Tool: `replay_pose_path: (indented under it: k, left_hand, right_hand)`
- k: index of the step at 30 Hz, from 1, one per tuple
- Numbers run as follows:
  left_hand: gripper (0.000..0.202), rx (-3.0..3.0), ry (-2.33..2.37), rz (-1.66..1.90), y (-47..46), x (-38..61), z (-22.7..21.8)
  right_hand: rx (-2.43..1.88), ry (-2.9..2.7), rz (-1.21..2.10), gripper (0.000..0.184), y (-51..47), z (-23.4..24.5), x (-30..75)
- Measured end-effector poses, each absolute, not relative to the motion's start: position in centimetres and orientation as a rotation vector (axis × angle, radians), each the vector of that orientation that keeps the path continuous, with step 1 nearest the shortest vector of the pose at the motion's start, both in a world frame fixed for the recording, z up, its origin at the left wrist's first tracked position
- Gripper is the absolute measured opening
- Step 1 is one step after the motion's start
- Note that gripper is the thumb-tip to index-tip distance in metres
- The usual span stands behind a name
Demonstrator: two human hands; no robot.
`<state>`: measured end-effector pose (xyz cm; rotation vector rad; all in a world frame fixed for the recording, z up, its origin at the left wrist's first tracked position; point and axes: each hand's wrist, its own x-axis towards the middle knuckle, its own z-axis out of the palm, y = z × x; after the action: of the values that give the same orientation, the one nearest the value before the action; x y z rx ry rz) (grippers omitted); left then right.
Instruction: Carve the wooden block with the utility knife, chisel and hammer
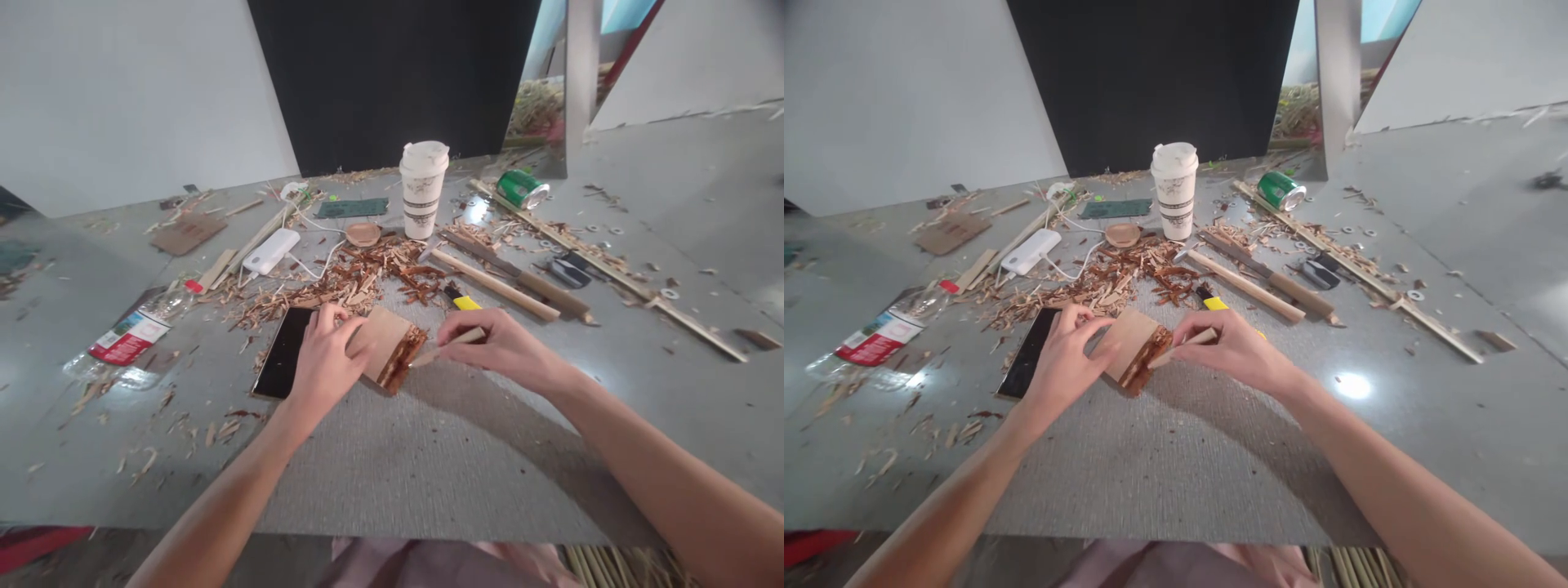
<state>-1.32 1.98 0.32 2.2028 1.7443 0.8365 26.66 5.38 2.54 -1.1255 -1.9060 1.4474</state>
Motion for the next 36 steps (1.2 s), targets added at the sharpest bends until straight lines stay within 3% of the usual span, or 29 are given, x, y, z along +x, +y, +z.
replay_pose_path:
  k: [5,8,12,17,27,36]
  left_hand:
    - [0.025,1.942,1.143,0.72,1.3,0.0,1.4]
    - [0.025,1.824,1.052,0.627,1.1,0.7,1.5]
    - [0.021,1.561,1.108,0.695,1.3,0.1,1.3]
    - [0.013,1.404,1.165,0.718,2.0,-1.5,1.2]
    - [0.02,1.391,1.179,0.643,2.4,-2.0,1.3]
    - [0.012,1.428,1.256,0.665,2.5,-1.9,1.5]
  right_hand:
    - [-1.02,-1.781,1.489,0.022,4.4,1.8,24.3]
    - [-0.966,-1.735,1.474,0.023,3.8,1.1,22.7]
    - [-0.935,-1.754,1.353,0.045,3.3,0.5,21.8]
    - [-1.036,-2.164,1.037,0.011,3.1,-0.2,21.9]
    - [-1.016,-2.312,0.968,0.017,3.2,-1.7,22.1]
    - [-1.016,-2.319,0.958,0.023,3.1,-1.9,22.3]
